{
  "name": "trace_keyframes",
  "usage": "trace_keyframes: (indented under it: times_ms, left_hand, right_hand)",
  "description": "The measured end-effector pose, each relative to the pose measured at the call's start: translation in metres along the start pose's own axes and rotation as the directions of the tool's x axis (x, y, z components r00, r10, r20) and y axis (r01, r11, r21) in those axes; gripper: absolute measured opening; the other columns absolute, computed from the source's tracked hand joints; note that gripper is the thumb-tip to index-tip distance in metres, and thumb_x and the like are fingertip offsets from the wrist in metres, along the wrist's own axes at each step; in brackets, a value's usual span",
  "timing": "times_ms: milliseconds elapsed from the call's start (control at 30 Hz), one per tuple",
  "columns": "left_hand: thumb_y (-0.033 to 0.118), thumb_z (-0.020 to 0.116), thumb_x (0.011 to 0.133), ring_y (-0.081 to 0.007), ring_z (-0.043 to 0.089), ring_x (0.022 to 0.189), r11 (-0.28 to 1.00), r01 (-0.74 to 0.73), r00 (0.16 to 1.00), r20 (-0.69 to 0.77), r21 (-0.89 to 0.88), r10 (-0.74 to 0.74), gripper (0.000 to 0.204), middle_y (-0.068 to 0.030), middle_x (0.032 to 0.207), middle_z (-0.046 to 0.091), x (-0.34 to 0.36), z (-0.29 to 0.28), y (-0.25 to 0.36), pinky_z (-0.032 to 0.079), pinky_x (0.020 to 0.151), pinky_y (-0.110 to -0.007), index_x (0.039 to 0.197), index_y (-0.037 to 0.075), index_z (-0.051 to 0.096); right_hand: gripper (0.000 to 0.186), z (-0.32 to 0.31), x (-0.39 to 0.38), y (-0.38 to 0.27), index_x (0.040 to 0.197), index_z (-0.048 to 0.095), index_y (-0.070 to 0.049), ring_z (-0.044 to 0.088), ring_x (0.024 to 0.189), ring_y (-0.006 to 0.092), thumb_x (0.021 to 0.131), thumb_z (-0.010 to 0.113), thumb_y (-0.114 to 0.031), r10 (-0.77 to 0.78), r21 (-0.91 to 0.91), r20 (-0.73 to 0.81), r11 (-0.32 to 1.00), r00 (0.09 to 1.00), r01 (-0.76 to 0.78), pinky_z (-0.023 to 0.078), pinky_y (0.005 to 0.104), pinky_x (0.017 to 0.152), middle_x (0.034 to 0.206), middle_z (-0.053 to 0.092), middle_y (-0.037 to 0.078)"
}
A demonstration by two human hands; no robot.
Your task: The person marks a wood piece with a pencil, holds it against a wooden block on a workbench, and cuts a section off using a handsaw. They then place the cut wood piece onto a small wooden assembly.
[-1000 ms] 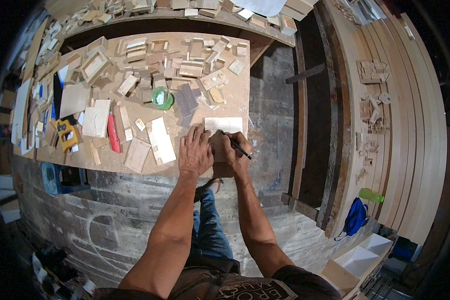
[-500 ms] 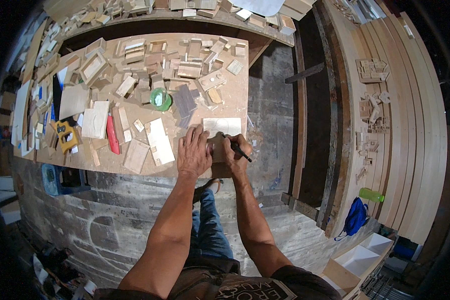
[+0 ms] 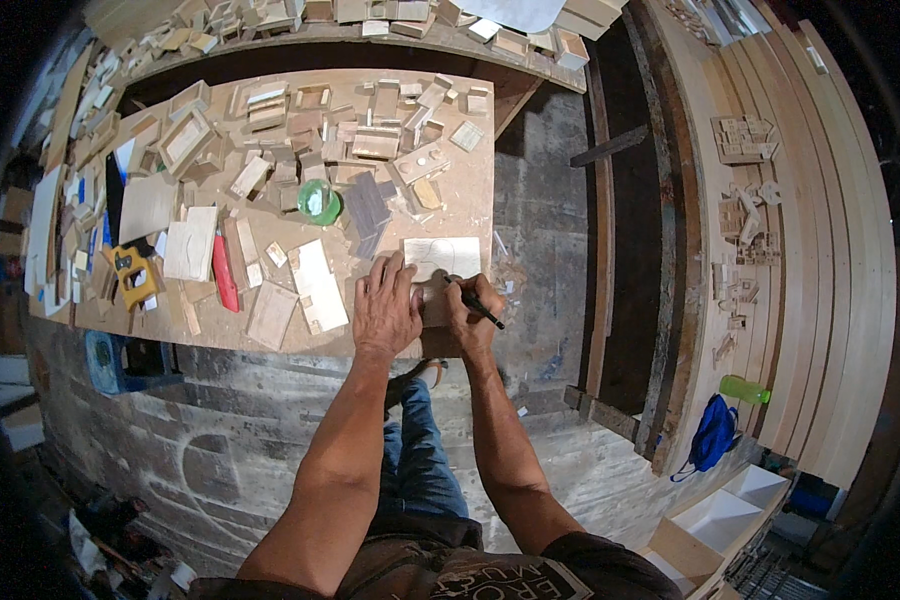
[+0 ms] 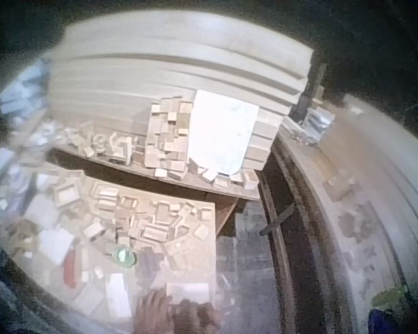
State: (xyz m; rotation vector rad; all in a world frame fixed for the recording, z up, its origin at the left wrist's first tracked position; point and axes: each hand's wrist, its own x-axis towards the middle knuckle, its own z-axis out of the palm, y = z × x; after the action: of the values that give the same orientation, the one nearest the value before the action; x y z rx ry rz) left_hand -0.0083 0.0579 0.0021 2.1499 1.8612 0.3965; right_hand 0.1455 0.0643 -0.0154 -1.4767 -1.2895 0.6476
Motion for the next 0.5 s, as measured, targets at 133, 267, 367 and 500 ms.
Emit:
trace_keyframes:
  times_ms: [133, 267, 367, 500]
  left_hand:
    - [0.017, 0.063, 0.093, -0.0301, 0.039, 0.140, 0.999, -0.008, 1.000, -0.014, -0.036, 0.007, 0.039, -0.0122, 0.147, 0.046, 0.000, -0.001, 0.001, 0.035, 0.105, -0.047, 0.130, 0.005, 0.057]
    - [0.019, 0.065, 0.091, -0.0276, 0.038, 0.140, 1.000, -0.003, 1.000, -0.006, 0.005, 0.003, 0.043, -0.0097, 0.148, 0.046, 0.000, 0.001, 0.000, 0.036, 0.105, -0.044, 0.132, 0.008, 0.056]
    - [0.020, 0.064, 0.092, -0.0276, 0.038, 0.141, 1.000, 0.002, 1.000, 0.007, 0.002, -0.002, 0.044, -0.0097, 0.149, 0.046, 0.000, 0.000, 0.002, 0.035, 0.106, -0.044, 0.133, 0.008, 0.056]
    - [0.020, 0.062, 0.093, -0.0304, 0.039, 0.140, 0.999, -0.002, 1.000, -0.007, -0.041, 0.002, 0.040, -0.0121, 0.148, 0.046, -0.002, -0.002, 0.002, 0.035, 0.106, -0.047, 0.130, 0.005, 0.057]
  right_hand:
    - [0.031, 0.001, -0.001, 0.002, 0.068, 0.047, 0.002, 0.049, 0.055, 0.0108, 0.086, 0.071, -0.007, -0.001, 0.008, -0.026, 1.000, 1.000, 0.002, 0.043, 0.0303, 0.051, 0.058, 0.054, 0.010]
    - [0.031, 0.000, -0.002, 0.005, 0.068, 0.047, 0.002, 0.049, 0.054, 0.0105, 0.086, 0.071, -0.006, 0.008, -0.003, -0.018, 1.000, 1.000, -0.008, 0.043, 0.0298, 0.051, 0.058, 0.055, 0.010]
    - [0.029, -0.002, -0.002, 0.000, 0.070, 0.050, 0.002, 0.050, 0.054, 0.0108, 0.087, 0.071, -0.008, 0.015, 0.006, -0.006, 1.000, 1.000, -0.015, 0.043, 0.0293, 0.051, 0.060, 0.057, 0.010]
    - [0.023, -0.014, -0.006, -0.010, 0.082, 0.060, 0.002, 0.056, 0.058, 0.0107, 0.093, 0.069, -0.015, 0.298, 0.192, -0.012, 0.938, 0.955, -0.290, 0.044, 0.0284, 0.052, 0.067, 0.064, 0.008]
